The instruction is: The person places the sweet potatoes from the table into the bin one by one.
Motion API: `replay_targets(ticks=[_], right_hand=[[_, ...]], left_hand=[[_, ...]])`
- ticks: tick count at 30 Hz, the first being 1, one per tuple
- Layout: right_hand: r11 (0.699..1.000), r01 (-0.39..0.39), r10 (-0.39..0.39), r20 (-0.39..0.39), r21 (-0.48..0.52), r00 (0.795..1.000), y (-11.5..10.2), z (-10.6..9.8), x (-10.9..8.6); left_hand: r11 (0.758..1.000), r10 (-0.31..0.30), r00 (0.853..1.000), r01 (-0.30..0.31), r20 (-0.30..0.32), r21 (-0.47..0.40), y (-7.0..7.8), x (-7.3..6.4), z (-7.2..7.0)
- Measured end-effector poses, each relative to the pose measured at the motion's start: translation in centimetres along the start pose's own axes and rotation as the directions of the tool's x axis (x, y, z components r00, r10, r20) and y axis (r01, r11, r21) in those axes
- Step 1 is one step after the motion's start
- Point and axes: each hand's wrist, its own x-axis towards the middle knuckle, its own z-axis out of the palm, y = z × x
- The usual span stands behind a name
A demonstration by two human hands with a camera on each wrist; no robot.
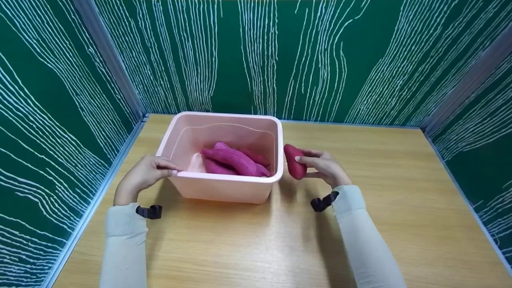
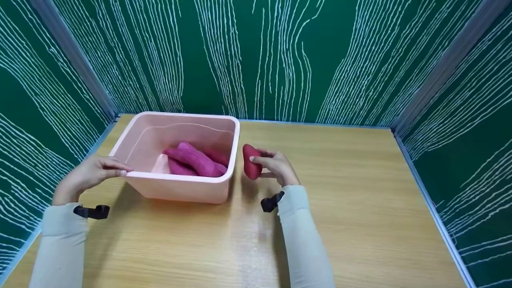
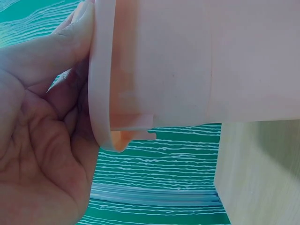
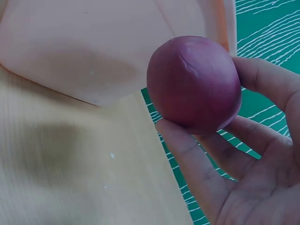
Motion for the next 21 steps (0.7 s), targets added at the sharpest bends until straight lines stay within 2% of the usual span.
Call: replay_targets(ticks=[6,13,21], right_hand=[[0.999,0.021,-0.021,0.006,-0.026,1.000,-1.1,-0.3,-0.3],[0.998,0.053,-0.053,0.012,-0.019,0.999,-1.9,-0.3,-0.3],[0.997,0.067,-0.066,0.016,-0.042,0.998,-3.3,-0.3,-0.7]], left_hand=[[1.000,0.001,1.000,-0.001,-0.002,0.003,-0.1,0.1,0.0],[0.996,0.066,0.998,-0.065,-0.022,0.055,0.0,0.0,0.2],[0.999,0.029,0.999,-0.028,-0.015,0.037,0.0,0.0,0.1]])
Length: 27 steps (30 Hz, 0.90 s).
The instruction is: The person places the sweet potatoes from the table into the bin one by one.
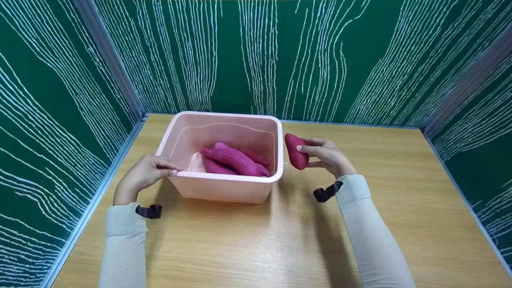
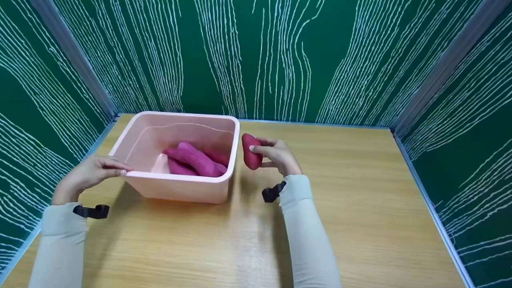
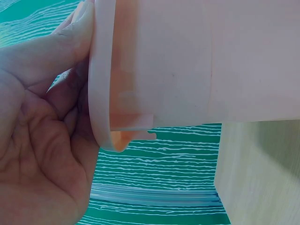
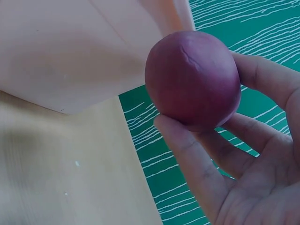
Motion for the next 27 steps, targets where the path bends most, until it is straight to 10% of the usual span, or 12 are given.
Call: replay_targets(ticks=[27], right_hand=[[0.992,0.063,-0.061,0.018,-0.111,0.998,-3.7,1.0,0.0]], left_hand=[[0.999,0.048,0.999,-0.048,-0.013,0.014,-0.3,0.1,0.1]])
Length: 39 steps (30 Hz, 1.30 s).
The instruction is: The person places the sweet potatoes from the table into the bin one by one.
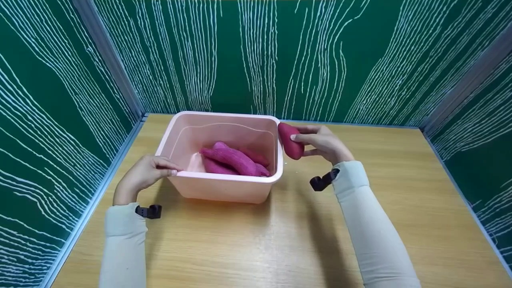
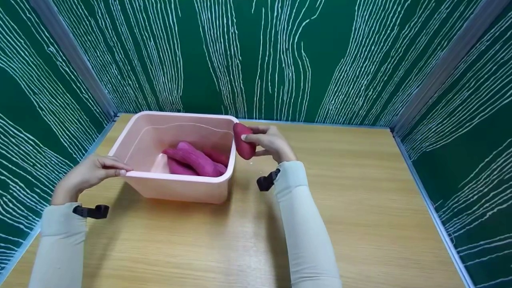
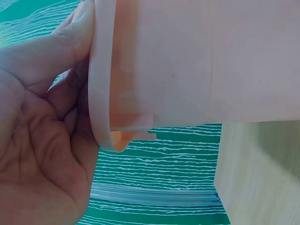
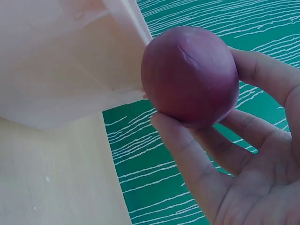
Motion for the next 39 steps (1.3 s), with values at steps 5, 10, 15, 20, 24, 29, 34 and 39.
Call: replay_targets(ticks=[5,10,15,20,24,29,34,39], right_hand=[[1.000,0.018,-0.018,0.017,0.003,1.000,-0.7,0.4,0.1],[1.000,0.006,-0.006,0.015,-0.028,1.000,-1.5,0.7,0.3],[0.998,-0.004,0.005,0.010,-0.066,1.000,-2.0,1.1,0.5],[0.996,0.000,0.001,0.009,-0.085,1.000,-2.5,1.8,0.7],[0.997,-0.003,0.004,0.011,-0.079,1.000,-2.8,2.4,1.0],[0.996,-0.005,0.006,0.013,-0.089,1.000,-3.3,3.0,1.3],[0.995,-0.005,0.007,0.019,-0.103,1.000,-3.6,3.6,1.5],[0.995,-0.002,0.004,0.019,-0.104,1.000,-3.9,4.1,1.8]], left_hand=[[1.000,-0.021,1.000,0.022,0.009,-0.011,0.1,0.0,-0.1],[0.999,-0.030,0.999,0.030,0.021,-0.028,0.2,-0.1,-0.1],[0.999,-0.039,0.999,0.040,0.023,-0.028,0.2,-0.2,-0.2],[1.000,-0.024,1.000,0.025,0.016,-0.017,0.2,-0.2,-0.1],[1.000,0.000,1.000,0.000,0.000,0.008,0.2,-0.2,0.0],[1.000,-0.026,1.000,0.026,0.007,-0.001,0.2,-0.1,0.1],[0.998,-0.054,0.998,0.054,0.021,-0.021,0.2,0.0,-0.1],[0.999,-0.035,0.999,0.035,0.017,-0.013,0.0,0.0,-0.1]])
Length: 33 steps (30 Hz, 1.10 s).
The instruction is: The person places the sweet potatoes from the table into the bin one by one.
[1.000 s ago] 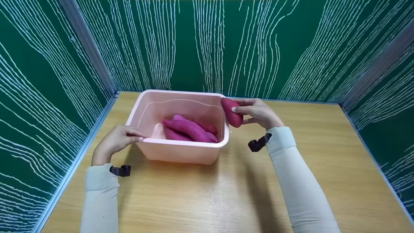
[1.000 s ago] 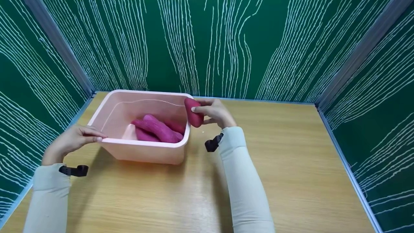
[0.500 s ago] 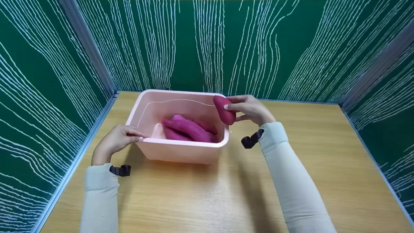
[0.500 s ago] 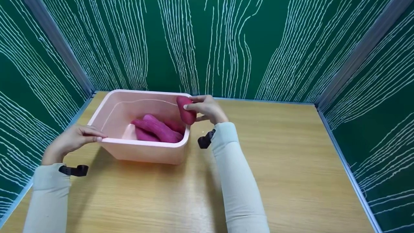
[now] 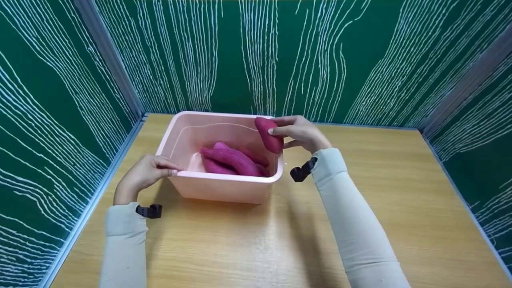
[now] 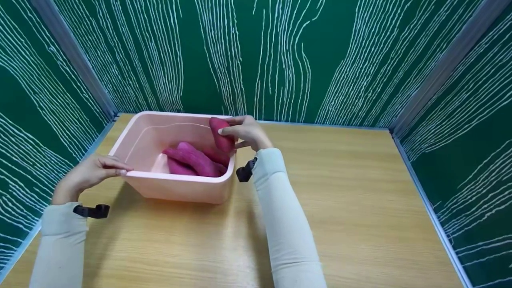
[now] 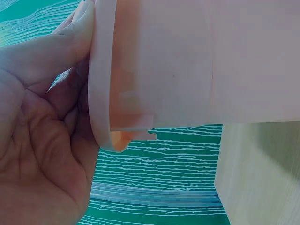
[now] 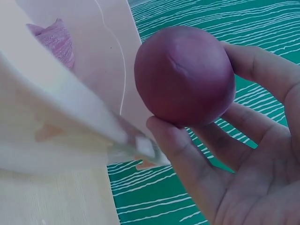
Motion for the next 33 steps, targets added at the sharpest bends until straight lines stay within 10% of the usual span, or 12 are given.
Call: replay_targets(ticks=[33], right_hand=[[1.000,0.024,-0.024,0.013,-0.010,1.000,-1.5,2.5,2.2]], left_hand=[[0.999,-0.039,0.999,0.039,0.013,-0.028,-0.1,0.1,0.0]])
